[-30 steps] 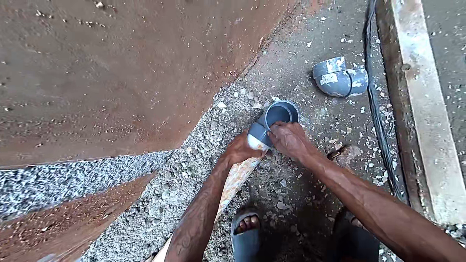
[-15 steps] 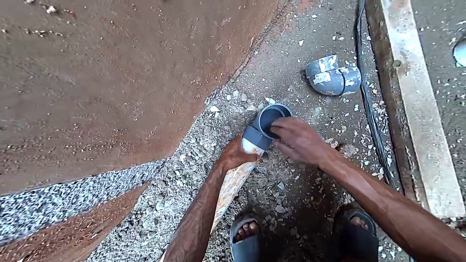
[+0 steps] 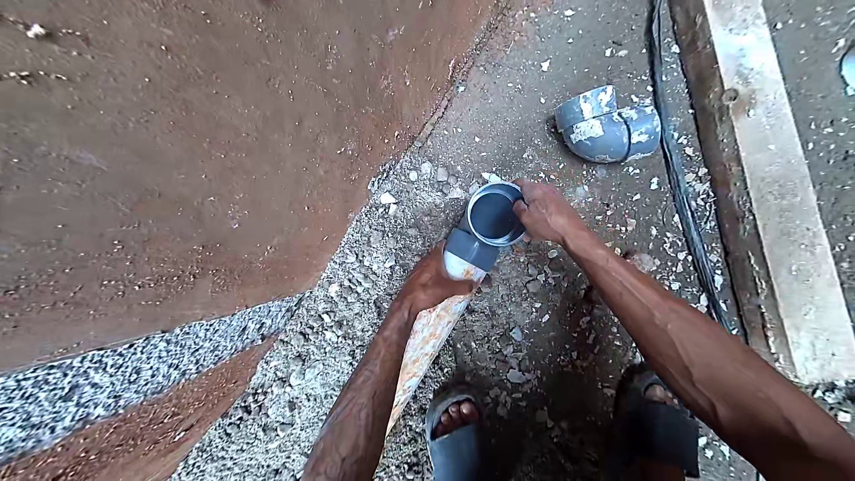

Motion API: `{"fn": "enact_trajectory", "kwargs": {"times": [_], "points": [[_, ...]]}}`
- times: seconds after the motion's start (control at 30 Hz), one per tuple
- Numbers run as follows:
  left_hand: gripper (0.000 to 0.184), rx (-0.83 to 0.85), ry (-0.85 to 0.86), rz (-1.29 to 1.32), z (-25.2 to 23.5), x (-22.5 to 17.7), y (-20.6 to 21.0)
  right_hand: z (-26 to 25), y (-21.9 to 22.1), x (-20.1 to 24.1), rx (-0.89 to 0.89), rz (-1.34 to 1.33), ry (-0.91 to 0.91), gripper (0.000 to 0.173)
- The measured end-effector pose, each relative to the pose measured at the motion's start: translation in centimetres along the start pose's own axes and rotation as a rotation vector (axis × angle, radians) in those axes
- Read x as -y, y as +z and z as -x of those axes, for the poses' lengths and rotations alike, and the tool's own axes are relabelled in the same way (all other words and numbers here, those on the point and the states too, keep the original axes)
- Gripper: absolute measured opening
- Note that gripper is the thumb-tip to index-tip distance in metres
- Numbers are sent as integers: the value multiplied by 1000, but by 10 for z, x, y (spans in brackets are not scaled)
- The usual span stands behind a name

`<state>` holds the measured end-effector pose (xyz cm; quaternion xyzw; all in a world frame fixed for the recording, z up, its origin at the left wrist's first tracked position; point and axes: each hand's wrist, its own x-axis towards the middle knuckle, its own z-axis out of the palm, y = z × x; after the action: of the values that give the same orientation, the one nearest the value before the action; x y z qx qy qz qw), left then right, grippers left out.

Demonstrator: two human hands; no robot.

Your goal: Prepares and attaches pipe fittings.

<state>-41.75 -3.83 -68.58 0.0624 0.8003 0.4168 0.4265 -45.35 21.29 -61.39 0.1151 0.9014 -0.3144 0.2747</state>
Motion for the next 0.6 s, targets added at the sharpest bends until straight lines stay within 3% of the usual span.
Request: {"fn": "enact_trajectory", "kwargs": {"times": [0.13,0.47,0.6], "points": [[107,1,-29,-24,2,-1,-2,0,-6,13,89,11,125,29],[111,-2,-29,-30,4,-2,-2,-6,-8,24,101,-4,274,23],[106,3,-9,-40,1,-1,-1,-1,-5,21,72,15,251,25]]}}
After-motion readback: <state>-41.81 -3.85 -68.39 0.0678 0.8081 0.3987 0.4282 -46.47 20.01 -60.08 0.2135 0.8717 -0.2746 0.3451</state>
